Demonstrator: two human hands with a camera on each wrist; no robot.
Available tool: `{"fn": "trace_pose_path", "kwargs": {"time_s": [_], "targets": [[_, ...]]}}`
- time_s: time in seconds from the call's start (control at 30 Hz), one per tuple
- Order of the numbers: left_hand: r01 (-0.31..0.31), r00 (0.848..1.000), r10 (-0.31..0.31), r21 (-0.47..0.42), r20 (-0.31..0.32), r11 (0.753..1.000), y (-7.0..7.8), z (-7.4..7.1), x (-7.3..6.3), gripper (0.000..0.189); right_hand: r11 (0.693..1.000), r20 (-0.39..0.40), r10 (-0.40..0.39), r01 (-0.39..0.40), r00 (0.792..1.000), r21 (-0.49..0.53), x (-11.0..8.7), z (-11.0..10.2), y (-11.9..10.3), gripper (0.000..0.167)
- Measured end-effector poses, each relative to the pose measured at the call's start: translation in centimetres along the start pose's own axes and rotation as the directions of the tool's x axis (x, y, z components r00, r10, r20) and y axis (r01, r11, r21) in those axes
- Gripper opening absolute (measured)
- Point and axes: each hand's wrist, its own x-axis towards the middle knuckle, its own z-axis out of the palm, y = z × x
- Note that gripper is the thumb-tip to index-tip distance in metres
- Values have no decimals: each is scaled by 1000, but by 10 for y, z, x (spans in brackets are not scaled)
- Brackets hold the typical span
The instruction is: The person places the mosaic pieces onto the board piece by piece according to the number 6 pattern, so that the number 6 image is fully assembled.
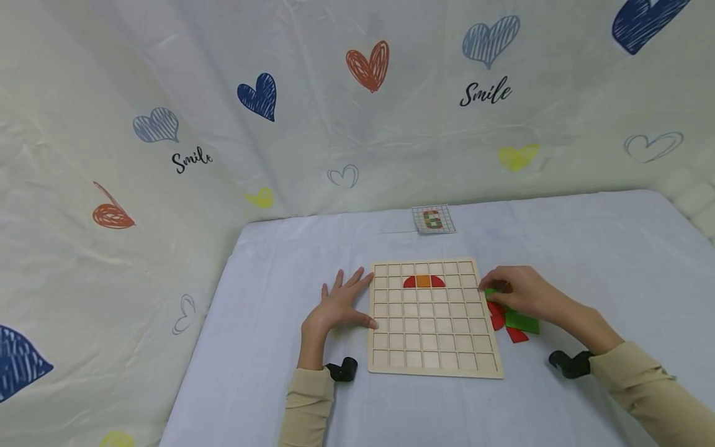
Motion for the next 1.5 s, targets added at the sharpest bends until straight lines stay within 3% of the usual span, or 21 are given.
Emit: {"fn": "trace_pose_path", "kwargs": {"time_s": [0.37, 0.53, 0.77, 1.0, 1.5], "targets": [[2, 1000, -2, 5, -2, 1000, 0, -1, -1, 107, 1000, -47, 2, -1, 999, 22, -3, -7, 3, 17], [5, 1000, -5, -6, -2, 1000, 0, -1, -2, 107, 997, -72, 6, 0, 997, 77, -4, -9, 1, 21], [1, 1000, -1, -5, -2, 1000, 0, -2, -2, 107, 979, -34, 108, -101, 994, 176, 3, -6, -8, 31], [-4, 1000, 4, -8, 0, 1000, 0, -1, -1, 107, 955, 10, 144, -141, 990, 259, 12, 1, -17, 39], [4, 1000, -4, -13, 1, 1000, 1, -1, 0, 107, 978, -11, 83, -79, 996, 190, 25, 15, -33, 30]]}}
